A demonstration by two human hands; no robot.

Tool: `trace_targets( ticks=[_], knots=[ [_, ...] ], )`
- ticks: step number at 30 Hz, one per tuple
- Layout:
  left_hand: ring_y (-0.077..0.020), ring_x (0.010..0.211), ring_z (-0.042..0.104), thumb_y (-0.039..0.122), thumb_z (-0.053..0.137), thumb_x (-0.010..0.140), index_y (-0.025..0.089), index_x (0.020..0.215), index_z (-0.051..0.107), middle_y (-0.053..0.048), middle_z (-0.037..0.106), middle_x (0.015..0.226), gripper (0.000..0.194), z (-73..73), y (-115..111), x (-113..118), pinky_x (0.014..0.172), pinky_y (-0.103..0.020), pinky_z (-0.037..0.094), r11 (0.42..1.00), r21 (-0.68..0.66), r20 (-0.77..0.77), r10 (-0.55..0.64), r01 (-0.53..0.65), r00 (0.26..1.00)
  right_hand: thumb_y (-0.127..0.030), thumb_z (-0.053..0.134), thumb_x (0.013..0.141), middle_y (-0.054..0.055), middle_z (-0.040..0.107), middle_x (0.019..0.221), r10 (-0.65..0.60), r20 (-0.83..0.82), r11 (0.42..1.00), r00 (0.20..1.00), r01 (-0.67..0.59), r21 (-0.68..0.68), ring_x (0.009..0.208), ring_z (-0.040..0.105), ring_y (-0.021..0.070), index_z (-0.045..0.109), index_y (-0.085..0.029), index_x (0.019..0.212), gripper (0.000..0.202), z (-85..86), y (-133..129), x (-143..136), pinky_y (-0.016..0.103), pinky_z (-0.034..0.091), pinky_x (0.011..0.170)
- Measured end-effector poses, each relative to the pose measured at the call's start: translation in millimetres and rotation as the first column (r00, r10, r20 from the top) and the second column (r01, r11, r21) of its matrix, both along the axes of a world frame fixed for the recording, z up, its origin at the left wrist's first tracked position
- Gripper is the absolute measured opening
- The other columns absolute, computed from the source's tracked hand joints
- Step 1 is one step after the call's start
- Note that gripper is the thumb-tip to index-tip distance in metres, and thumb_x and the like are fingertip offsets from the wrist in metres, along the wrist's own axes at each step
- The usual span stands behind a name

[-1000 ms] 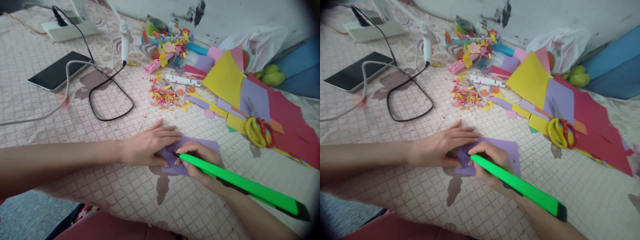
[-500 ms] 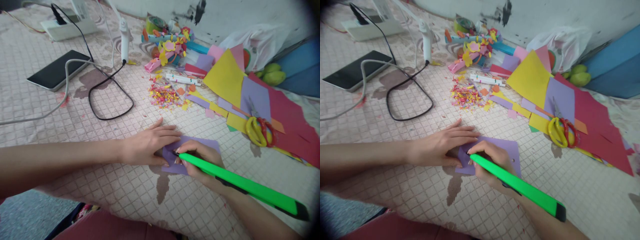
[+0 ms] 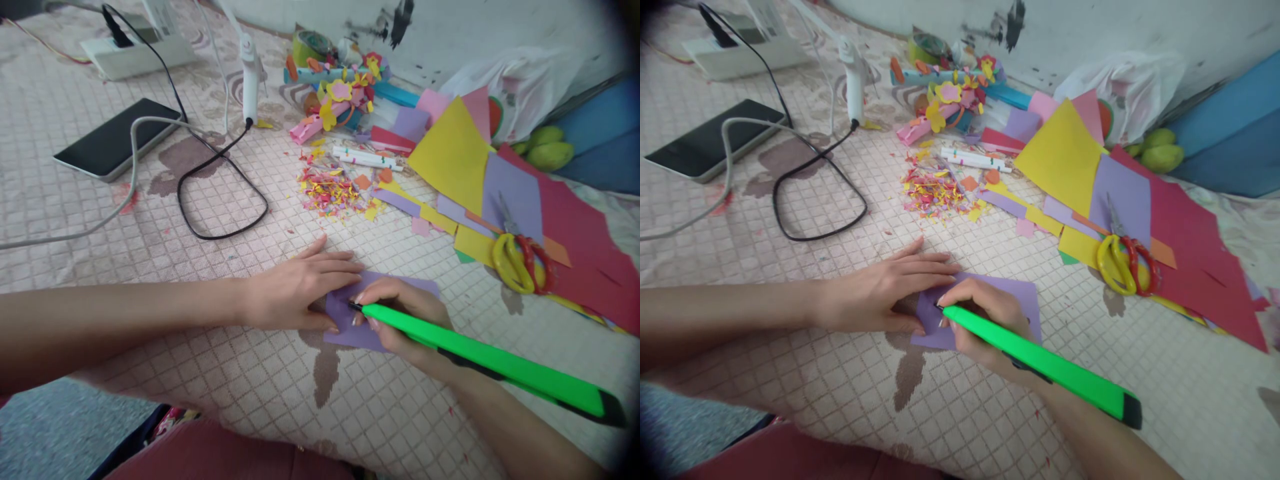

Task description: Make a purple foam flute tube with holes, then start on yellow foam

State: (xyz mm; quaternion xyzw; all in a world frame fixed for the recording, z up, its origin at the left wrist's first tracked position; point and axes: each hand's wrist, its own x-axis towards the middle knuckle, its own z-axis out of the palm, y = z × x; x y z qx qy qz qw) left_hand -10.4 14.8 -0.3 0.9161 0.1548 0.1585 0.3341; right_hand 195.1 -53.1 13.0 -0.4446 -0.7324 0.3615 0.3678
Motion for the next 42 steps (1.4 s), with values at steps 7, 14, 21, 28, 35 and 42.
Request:
trace_targets(
  ticks=[7, 14, 21, 28, 35, 42],
  knots=[
    [-0.0306, 0.136, 0.034, 0.032, 0.066, 0.080, 0.020, 0.134, 0.044, -0.013, 0.046, 0.141, 0.059, 0.5, -0.1, -0.1, 0.114, -0.058, 0.009, 1.000, -0.004, 0.006, 0.006, -0.006, 1.000, -0.006, 0.055, 0.076, 0.000, 0.066, 0.073, 0.022, -0.005, 1.000, 1.000, -0.022, 0.007, 0.061, 0.067, 0.0127, 0.060, -0.021, 0.088, 0.020, -0.5, -0.6, 0.3, 0.023, 0.054, 0.055],
    [-0.0308, 0.136, 0.033, 0.032, 0.066, 0.081, 0.019, 0.134, 0.042, -0.014, 0.044, 0.143, 0.060, -0.6, -0.8, -0.1, 0.113, -0.059, 0.009, 1.000, 0.003, -0.007, 0.006, -0.006, 1.000, -0.008, 0.054, 0.077, 0.000, 0.067, 0.072, 0.026, 0.014, 1.000, 1.000, -0.026, 0.009, 0.061, 0.066, 0.0120, 0.060, -0.021, 0.088, 0.018, 1.1, 0.8, 0.0, 0.023, 0.054, 0.054],
    [-0.0309, 0.136, 0.033, 0.033, 0.066, 0.081, 0.018, 0.134, 0.043, -0.013, 0.045, 0.142, 0.060, 0.3, 0.0, 0.2, 0.114, -0.058, 0.008, 1.000, 0.000, -0.002, 0.000, 0.000, 1.000, -0.009, 0.056, 0.078, 0.001, 0.067, 0.073, 0.042, 0.011, 0.999, 0.999, -0.042, -0.018, 0.062, 0.066, 0.0132, 0.061, -0.021, 0.089, 0.017, 1.2, 0.8, 0.8, 0.025, 0.054, 0.055],
    [-0.0292, 0.137, 0.033, 0.031, 0.064, 0.082, 0.019, 0.137, 0.040, -0.014, 0.045, 0.142, 0.060, 0.1, -0.7, -1.7, 0.114, -0.058, 0.007, 1.000, 0.003, -0.006, -0.011, 0.011, 1.000, -0.010, 0.055, 0.081, 0.000, 0.066, 0.072, -0.028, -0.025, 0.999, 0.999, 0.027, -0.026, 0.059, 0.065, 0.0125, 0.060, -0.023, 0.090, 0.016, -0.6, -1.4, 1.9, 0.023, 0.052, 0.052],
    [-0.0292, 0.137, 0.032, 0.030, 0.065, 0.082, 0.019, 0.137, 0.039, -0.015, 0.043, 0.143, 0.062, 0.0, -2.1, -2.5, 0.114, -0.058, 0.005, 1.000, -0.003, -0.004, -0.004, 0.004, 1.000, -0.008, 0.055, 0.079, 0.000, 0.067, 0.074, 0.004, 0.016, 1.000, 1.000, -0.004, 0.007, 0.063, 0.066, 0.0131, 0.060, -0.023, 0.089, 0.019, -2.2, -3.0, 2.5, 0.025, 0.054, 0.056],
    [-0.0296, 0.137, 0.033, 0.029, 0.065, 0.081, 0.020, 0.136, 0.042, -0.014, 0.044, 0.142, 0.061, 0.7, -2.2, -2.5, 0.114, -0.058, 0.005, 1.000, -0.031, 0.010, 0.001, -0.001, 1.000, -0.008, 0.054, 0.078, 0.000, 0.067, 0.074, 0.029, 0.023, 1.000, 0.999, -0.029, 0.007, 0.063, 0.066, 0.0130, 0.060, -0.022, 0.091, 0.019, -0.4, -1.8, 1.2, 0.024, 0.054, 0.056]
  ],
)
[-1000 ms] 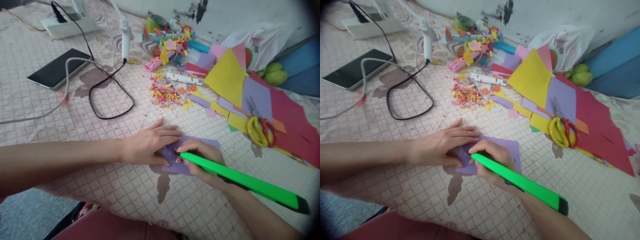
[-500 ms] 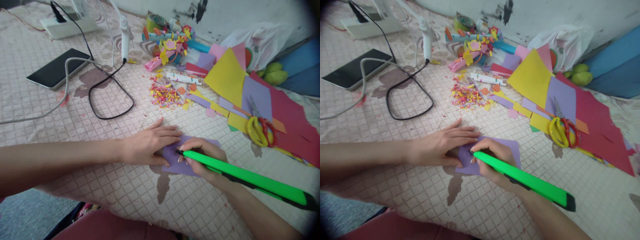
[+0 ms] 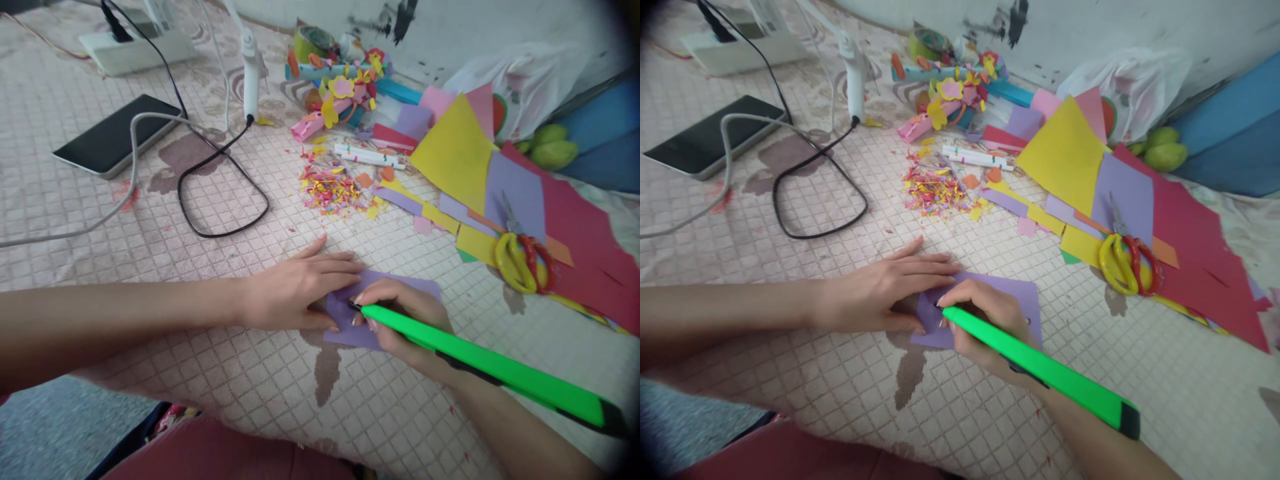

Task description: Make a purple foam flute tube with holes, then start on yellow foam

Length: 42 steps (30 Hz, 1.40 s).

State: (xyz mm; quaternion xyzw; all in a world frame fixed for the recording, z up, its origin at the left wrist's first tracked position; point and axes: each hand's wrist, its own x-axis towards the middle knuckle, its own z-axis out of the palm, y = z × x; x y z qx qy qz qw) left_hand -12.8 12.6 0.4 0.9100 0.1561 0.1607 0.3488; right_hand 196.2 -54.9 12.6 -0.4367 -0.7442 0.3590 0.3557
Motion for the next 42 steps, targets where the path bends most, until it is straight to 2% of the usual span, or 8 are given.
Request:
trace_targets(
  ticks=[10, 16, 22, 30, 37, 42],
  knots=[
    [-0.0296, 0.137, 0.033, 0.031, 0.064, 0.082, 0.020, 0.137, 0.041, -0.014, 0.043, 0.143, 0.060, 0.0, 0.3, 0.7, 0.114, -0.058, 0.006, 1.000, 0.026, -0.020, -0.007, 0.007, 1.000, -0.008, 0.054, 0.079, 0.001, 0.067, 0.076, 0.006, -0.003, 1.000, 1.000, -0.006, -0.023, 0.064, 0.067, 0.0133, 0.060, -0.022, 0.091, 0.019, -0.8, -0.2, 0.9, 0.025, 0.054, 0.057],
    [-0.0298, 0.137, 0.031, 0.030, 0.063, 0.083, 0.023, 0.134, 0.045, -0.012, 0.040, 0.146, 0.055, 0.7, 1.8, -0.1, 0.114, -0.058, 0.004, 0.998, 0.057, -0.060, -0.030, 0.033, 0.998, -0.009, 0.055, 0.079, 0.001, 0.066, 0.081, 0.028, 0.004, 0.999, 1.000, -0.028, -0.039, 0.066, 0.066, 0.0124, 0.060, -0.022, 0.093, 0.020, -1.7, 0.4, 2.9, 0.025, 0.054, 0.059],
    [-0.0293, 0.138, 0.030, 0.031, 0.062, 0.083, 0.023, 0.132, 0.049, -0.011, 0.039, 0.147, 0.051, 3.8, 2.5, 0.0, 0.115, -0.058, 0.004, 0.996, 0.075, -0.102, -0.041, 0.049, 0.994, -0.008, 0.054, 0.078, 0.001, 0.067, 0.078, 0.069, 0.033, 0.997, 0.997, -0.070, 0.027, 0.067, 0.066, 0.0127, 0.061, -0.021, 0.091, 0.020, 2.7, 4.2, 1.7, 0.025, 0.053, 0.061],
    [-0.0274, 0.138, 0.031, 0.031, 0.064, 0.083, 0.029, 0.132, 0.048, -0.007, 0.038, 0.148, 0.052, 4.8, 2.2, -0.7, 0.116, -0.055, 0.005, 0.997, 0.073, -0.140, -0.019, 0.029, 0.990, -0.008, 0.056, 0.078, 0.000, 0.067, 0.078, 0.064, 0.030, 0.997, 0.997, -0.066, 0.044, 0.069, 0.064, 0.0111, 0.061, -0.020, 0.089, 0.017, 0.3, 6.1, 3.1, 0.023, 0.052, 0.063],
    [-0.0278, 0.138, 0.030, 0.030, 0.065, 0.082, 0.027, 0.134, 0.047, -0.008, 0.037, 0.148, 0.055, 8.1, 1.8, 0.2, 0.115, -0.056, 0.006, 0.997, 0.073, -0.169, -0.016, 0.028, 0.985, -0.007, 0.056, 0.078, 0.000, 0.067, 0.082, 0.093, 0.043, 0.996, 0.995, -0.093, 0.005, 0.074, 0.064, 0.0118, 0.061, -0.022, 0.091, 0.020, -3.1, 6.0, 8.8, 0.024, 0.052, 0.066],
    [-0.0276, 0.138, 0.030, 0.031, 0.064, 0.082, 0.029, 0.133, 0.047, -0.007, 0.038, 0.147, 0.054, 7.6, -1.1, -0.4, 0.115, -0.057, 0.004, 0.997, 0.083, -0.163, 0.006, 0.007, 0.987, -0.008, 0.056, 0.078, 0.000, 0.068, 0.081, 0.083, 0.065, 0.996, 0.994, -0.085, 0.028, 0.073, 0.065, 0.0121, 0.061, -0.022, 0.090, 0.019, -2.7, 5.8, 7.7, 0.024, 0.052, 0.065]
  ],
)
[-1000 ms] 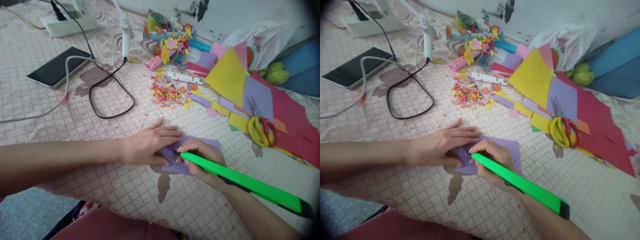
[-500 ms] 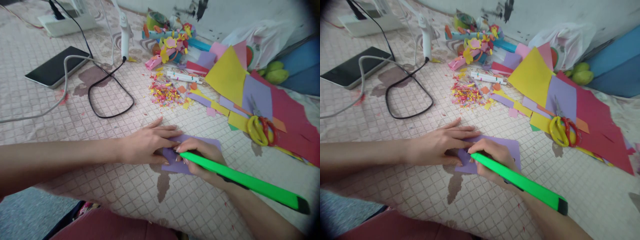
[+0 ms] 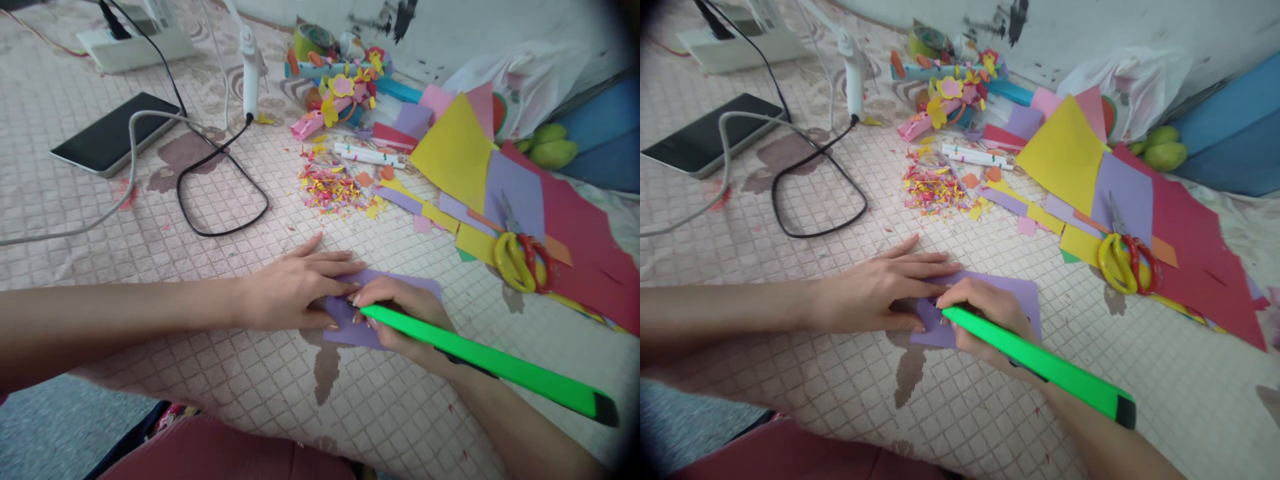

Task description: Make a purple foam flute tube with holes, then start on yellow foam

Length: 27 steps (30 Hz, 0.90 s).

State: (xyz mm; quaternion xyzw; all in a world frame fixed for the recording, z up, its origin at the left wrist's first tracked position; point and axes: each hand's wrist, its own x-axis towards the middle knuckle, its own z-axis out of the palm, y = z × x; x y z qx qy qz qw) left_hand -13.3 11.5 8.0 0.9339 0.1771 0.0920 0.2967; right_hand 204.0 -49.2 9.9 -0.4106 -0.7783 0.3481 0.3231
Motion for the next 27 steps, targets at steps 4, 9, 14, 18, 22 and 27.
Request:
trace_targets(
  ticks=[4, 9, 14, 18, 22, 27],
  knots=[
    [-0.0278, 0.138, 0.031, 0.028, 0.062, 0.084, 0.027, 0.133, 0.047, -0.008, 0.039, 0.147, 0.051, -2.0, -2.8, -1.2, 0.114, -0.058, 0.001, 1.000, 0.015, 0.026, 0.017, -0.018, 0.999, -0.009, 0.054, 0.079, 0.001, 0.068, 0.080, 0.012, 0.005, 1.000, 1.000, -0.012, 0.015, 0.072, 0.066, 0.0133, 0.061, -0.021, 0.090, 0.018, 5.4, -0.2, -3.5, 0.025, 0.052, 0.061],
    [-0.0281, 0.138, 0.031, 0.027, 0.064, 0.083, 0.025, 0.134, 0.045, -0.009, 0.041, 0.145, 0.055, -1.7, 0.8, -0.4, 0.115, -0.059, 0.001, 0.999, -0.048, 0.131, -0.014, 0.020, 0.991, -0.010, 0.053, 0.079, 0.001, 0.067, 0.075, -0.007, -0.008, 1.000, 1.000, 0.007, -0.011, 0.068, 0.065, 0.0126, 0.061, -0.020, 0.089, 0.017, 7.3, -1.3, -5.3, 0.024, 0.052, 0.060],
    [-0.0259, 0.135, 0.037, 0.023, 0.064, 0.083, 0.025, 0.134, 0.045, -0.007, 0.049, 0.140, 0.054, -1.0, 4.2, 1.3, 0.115, -0.057, 0.002, 0.991, -0.116, 0.138, -0.043, 0.060, 0.990, -0.010, 0.054, 0.078, 0.001, 0.067, 0.074, -0.036, 0.000, 0.999, 0.999, 0.036, -0.018, 0.068, 0.064, 0.0124, 0.060, -0.021, 0.087, 0.015, 7.0, -1.4, -5.9, 0.024, 0.051, 0.060],
    [-0.0260, 0.135, 0.038, 0.023, 0.067, 0.081, 0.024, 0.136, 0.043, -0.008, 0.051, 0.138, 0.060, -1.3, 3.4, 1.3, 0.115, -0.057, 0.002, 0.990, -0.138, 0.107, -0.015, 0.030, 0.994, -0.011, 0.054, 0.078, 0.000, 0.068, 0.072, -0.063, 0.007, 0.997, 0.998, 0.063, -0.031, 0.066, 0.064, 0.0120, 0.060, -0.021, 0.088, 0.015, 7.0, -2.4, -6.1, 0.024, 0.051, 0.059],
    [-0.0252, 0.135, 0.037, 0.022, 0.067, 0.081, 0.023, 0.136, 0.042, -0.009, 0.051, 0.138, 0.061, -1.3, 3.0, 1.0, 0.115, -0.056, 0.001, 0.992, -0.127, 0.088, -0.016, 0.027, 0.996, -0.011, 0.054, 0.077, 0.000, 0.067, 0.073, -0.070, 0.012, 0.997, 0.997, 0.070, -0.016, 0.066, 0.064, 0.0118, 0.060, -0.021, 0.087, 0.015, 5.7, -4.4, -5.8, 0.023, 0.051, 0.059],
    [-0.0253, 0.135, 0.037, 0.021, 0.067, 0.081, 0.022, 0.137, 0.042, -0.008, 0.050, 0.139, 0.061, -1.8, 0.6, 0.9, 0.116, -0.055, -0.001, 0.993, -0.120, 0.089, 0.001, 0.009, 0.996, -0.013, 0.055, 0.079, 0.000, 0.067, 0.074, -0.105, -0.002, 0.993, 0.994, 0.104, -0.059, 0.066, 0.064, 0.0123, 0.060, -0.021, 0.089, 0.015, 1.9, -7.8, -5.6, 0.024, 0.052, 0.060]
  ],
)
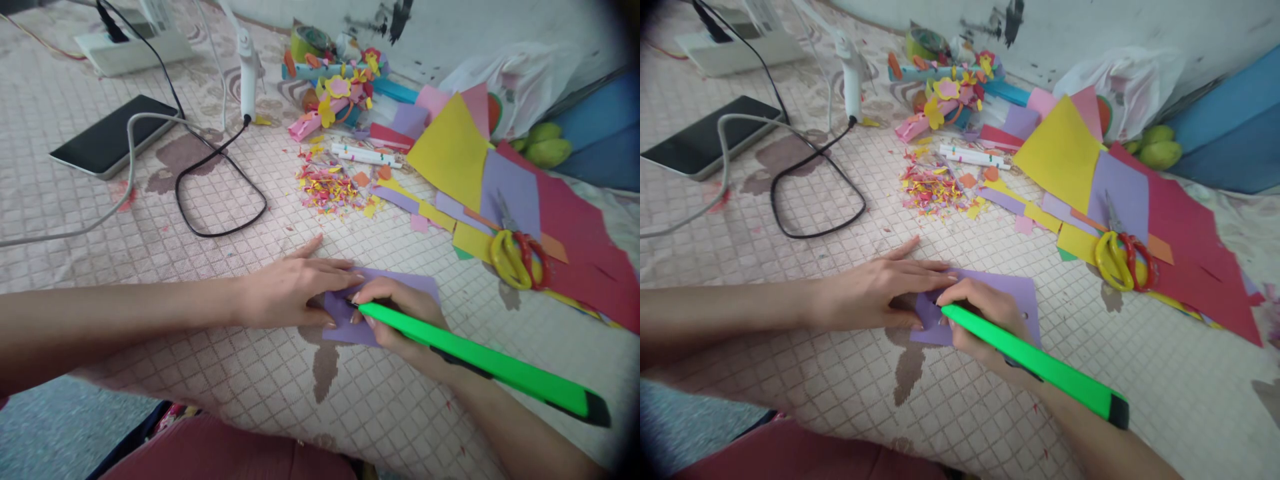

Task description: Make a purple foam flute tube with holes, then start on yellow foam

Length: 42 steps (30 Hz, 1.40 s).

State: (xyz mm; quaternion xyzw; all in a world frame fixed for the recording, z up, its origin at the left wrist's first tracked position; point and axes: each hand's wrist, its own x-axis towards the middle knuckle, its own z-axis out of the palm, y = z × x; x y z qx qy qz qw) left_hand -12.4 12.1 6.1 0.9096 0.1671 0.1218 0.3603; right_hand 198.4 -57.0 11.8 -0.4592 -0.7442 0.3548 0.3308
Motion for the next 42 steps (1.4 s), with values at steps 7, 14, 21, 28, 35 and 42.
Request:
trace_targets(
  ticks=[7, 14, 21, 28, 35, 42],
  knots=[
    [-0.0254, 0.133, 0.040, 0.026, 0.061, 0.086, 0.019, 0.137, 0.041, -0.012, 0.053, 0.135, 0.055, -2.0, -11.4, -1.8, 0.114, -0.057, 0.003, 0.995, 0.062, 0.046, 0.081, -0.084, 0.996, -0.011, 0.054, 0.079, 0.000, 0.065, 0.077, 0.038, -0.015, 0.998, 0.999, -0.037, 0.051, 0.066, 0.063, 0.0128, 0.060, -0.022, 0.091, 0.017, -1.9, 0.2, 0.6, 0.026, 0.051, 0.060],
    [-0.0236, 0.129, 0.046, 0.024, 0.061, 0.085, 0.019, 0.135, 0.043, -0.012, 0.054, 0.134, 0.053, -2.6, -7.6, 0.2, 0.117, -0.053, 0.008, 0.999, 0.022, 0.089, 0.035, -0.037, 0.995, -0.009, 0.055, 0.077, 0.000, 0.066, 0.078, 0.050, -0.006, 0.998, 0.999, -0.050, 0.025, 0.070, 0.063, 0.0132, 0.059, -0.022, 0.092, 0.020, -3.9, -0.3, 3.4, 0.026, 0.051, 0.062],
    [-0.0227, 0.129, 0.046, 0.029, 0.063, 0.084, 0.019, 0.134, 0.044, -0.011, 0.053, 0.136, 0.055, -2.6, -7.7, -0.6, 0.117, -0.051, 0.007, 0.998, 0.023, 0.034, 0.064, -0.065, 0.997, -0.010, 0.055, 0.077, 0.000, 0.066, 0.079, 0.036, -0.009, 0.999, 0.999, -0.036, 0.016, 0.070, 0.063, 0.0134, 0.060, -0.022, 0.092, 0.020, -5.4, -2.1, 4.0, 0.026, 0.051, 0.061],
    [-0.0228, 0.128, 0.047, 0.028, 0.063, 0.084, 0.019, 0.135, 0.043, -0.012, 0.052, 0.136, 0.055, -2.4, -9.0, -0.8, 0.116, -0.054, 0.003, 0.997, 0.031, 0.025, 0.072, -0.073, 0.997, -0.009, 0.054, 0.076, 0.000, 0.065, 0.077, 0.012, -0.008, 1.000, 1.000, -0.011, 0.019, 0.066, 0.062, 0.0128, 0.060, -0.022, 0.092, 0.021, -4.8, -3.5, 3.6, 0.025, 0.050, 0.057],
    [-0.0229, 0.128, 0.047, 0.028, 0.063, 0.084, 0.021, 0.134, 0.044, -0.011, 0.052, 0.137, 0.055, -0.7, -9.4, -0.8, 0.116, -0.054, 0.001, 0.997, 0.020, 0.025, 0.078, -0.079, 0.997, -0.012, 0.054, 0.078, 0.001, 0.065, 0.080, 0.048, -0.020, 0.999, 0.999, -0.048, 0.024, 0.070, 0.063, 0.0143, 0.060, -0.022, 0.093, 0.019, -5.3, -2.4, 4.6, 0.026, 0.051, 0.058],
    [-0.0228, 0.127, 0.048, 0.028, 0.063, 0.084, 0.019, 0.134, 0.044, -0.011, 0.053, 0.135, 0.054, -1.8, -10.1, -0.7, 0.116, -0.054, 0.001, 0.995, 0.032, 0.034, 0.094, -0.095, 0.995, -0.009, 0.055, 0.077, 0.001, 0.064, 0.083, 0.062, -0.047, 0.998, 0.997, -0.062, 0.008, 0.073, 0.063, 0.0141, 0.059, -0.023, 0.095, 0.023, -13.1, -3.9, 9.0, 0.026, 0.052, 0.061]
  ],
)
